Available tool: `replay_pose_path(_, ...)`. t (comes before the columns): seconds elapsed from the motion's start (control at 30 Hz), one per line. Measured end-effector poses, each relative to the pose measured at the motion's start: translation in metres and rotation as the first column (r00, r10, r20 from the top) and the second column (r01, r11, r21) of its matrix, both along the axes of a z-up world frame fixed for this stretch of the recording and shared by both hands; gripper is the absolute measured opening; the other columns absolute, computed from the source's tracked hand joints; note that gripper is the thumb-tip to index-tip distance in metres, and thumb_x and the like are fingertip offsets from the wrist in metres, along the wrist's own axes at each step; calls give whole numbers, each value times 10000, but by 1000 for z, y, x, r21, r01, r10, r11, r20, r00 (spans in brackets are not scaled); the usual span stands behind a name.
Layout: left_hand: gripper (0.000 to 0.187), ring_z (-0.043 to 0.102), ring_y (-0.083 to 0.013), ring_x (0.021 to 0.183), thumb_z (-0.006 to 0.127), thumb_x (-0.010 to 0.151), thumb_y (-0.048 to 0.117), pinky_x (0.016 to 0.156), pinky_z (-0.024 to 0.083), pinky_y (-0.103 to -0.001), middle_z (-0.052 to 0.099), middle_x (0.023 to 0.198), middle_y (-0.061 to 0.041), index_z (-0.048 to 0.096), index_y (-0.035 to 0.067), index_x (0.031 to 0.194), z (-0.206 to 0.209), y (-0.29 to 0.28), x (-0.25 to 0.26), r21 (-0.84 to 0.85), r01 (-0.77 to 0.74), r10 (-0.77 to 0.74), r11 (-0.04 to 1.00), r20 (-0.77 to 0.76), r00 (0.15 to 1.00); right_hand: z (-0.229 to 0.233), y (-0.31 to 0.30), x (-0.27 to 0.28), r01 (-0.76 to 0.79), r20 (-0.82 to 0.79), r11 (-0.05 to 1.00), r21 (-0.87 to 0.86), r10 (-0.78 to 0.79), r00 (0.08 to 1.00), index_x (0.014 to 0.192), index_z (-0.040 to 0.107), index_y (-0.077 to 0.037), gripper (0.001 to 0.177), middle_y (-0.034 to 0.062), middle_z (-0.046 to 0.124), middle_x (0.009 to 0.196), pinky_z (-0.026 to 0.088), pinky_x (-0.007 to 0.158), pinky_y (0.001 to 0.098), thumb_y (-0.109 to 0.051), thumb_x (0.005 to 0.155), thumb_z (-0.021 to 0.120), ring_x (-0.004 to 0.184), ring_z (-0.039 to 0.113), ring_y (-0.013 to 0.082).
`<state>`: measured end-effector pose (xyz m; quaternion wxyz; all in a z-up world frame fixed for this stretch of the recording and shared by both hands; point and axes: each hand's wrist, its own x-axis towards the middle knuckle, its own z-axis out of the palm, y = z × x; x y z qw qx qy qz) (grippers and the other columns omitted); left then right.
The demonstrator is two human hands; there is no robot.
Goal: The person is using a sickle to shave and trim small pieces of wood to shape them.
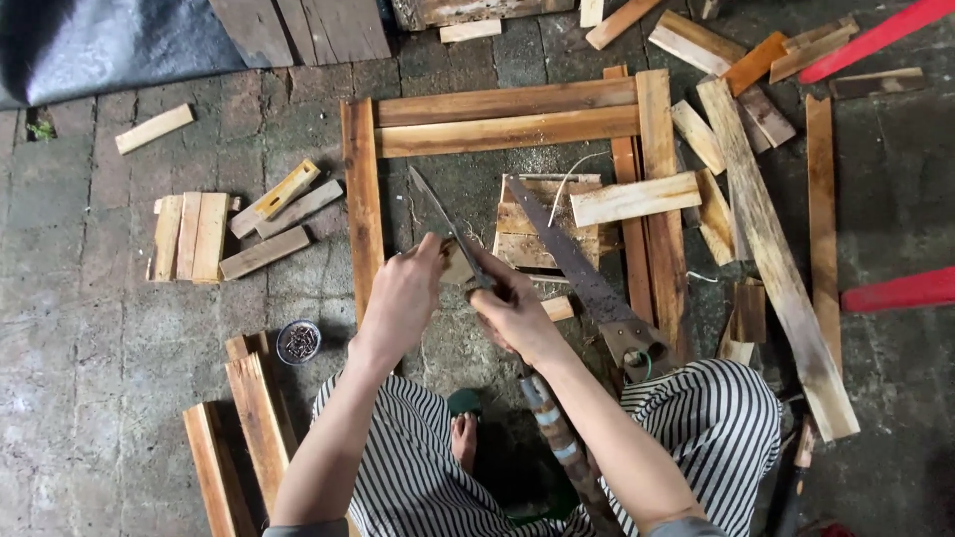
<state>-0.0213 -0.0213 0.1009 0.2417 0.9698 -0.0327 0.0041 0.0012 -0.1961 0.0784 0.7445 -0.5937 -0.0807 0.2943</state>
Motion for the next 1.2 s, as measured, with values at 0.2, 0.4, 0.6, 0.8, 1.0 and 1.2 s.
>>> replay_pose_path(0.2,140,737,-419,665,464,1037,102,595,600,-524,717,767,-190,586,66,1096,25,-5,-1,35,8,-7,999,-47,999,19,-7,-7,14,53,999,50,-17,998,1557,397,-36,693,14,510,466,319,298,178,42,875,493,305,431,68)
replay_pose_path(0.4,121,743,-403,662,481,1024,71,608,602,-503,715,742,-181,590,55,1075,-7,3,7,33,3,-3,999,-26,1000,-6,2,0,20,29,993,-120,-16,999,1563,383,-39,640,8,536,545,346,349,187,26,934,485,375,433,64)
replay_pose_path(0.6,129,733,-453,685,510,1016,80,597,600,-537,719,807,-216,590,50,1112,-2,3,0,11,-12,12,1000,-54,998,34,-2,-15,15,238,970,-244,45,970,1622,238,-107,792,141,650,826,518,518,226,71,918,553,629,635,178)
replay_pose_path(0.8,128,749,-428,712,510,1027,74,621,622,-533,723,845,-203,570,50,1138,-5,4,2,140,-8,17,990,-59,998,-2,-38,-84,43,229,649,-760,205,952,1185,595,-70,350,185,691,623,482,530,492,-364,1012,516,582,699,402)
replay_pose_path(1.0,210,745,-452,724,437,1014,19,627,609,-566,711,857,-250,535,8,1200,13,5,-13,169,-8,35,986,-159,987,-39,-50,-63,-178,-150,766,618,337,930,1345,584,121,353,35,503,484,406,373,206,17,1053,415,373,477,101)
replay_pose_path(1.2,238,742,-473,742,407,999,-47,656,612,-587,702,854,-293,546,-55,1192,-2,5,-6,158,-34,61,987,-170,984,-32,-40,-91,75,379,903,-422,101,920,1170,754,-106,307,185,623,521,454,453,348,-114,976,516,447,612,282)
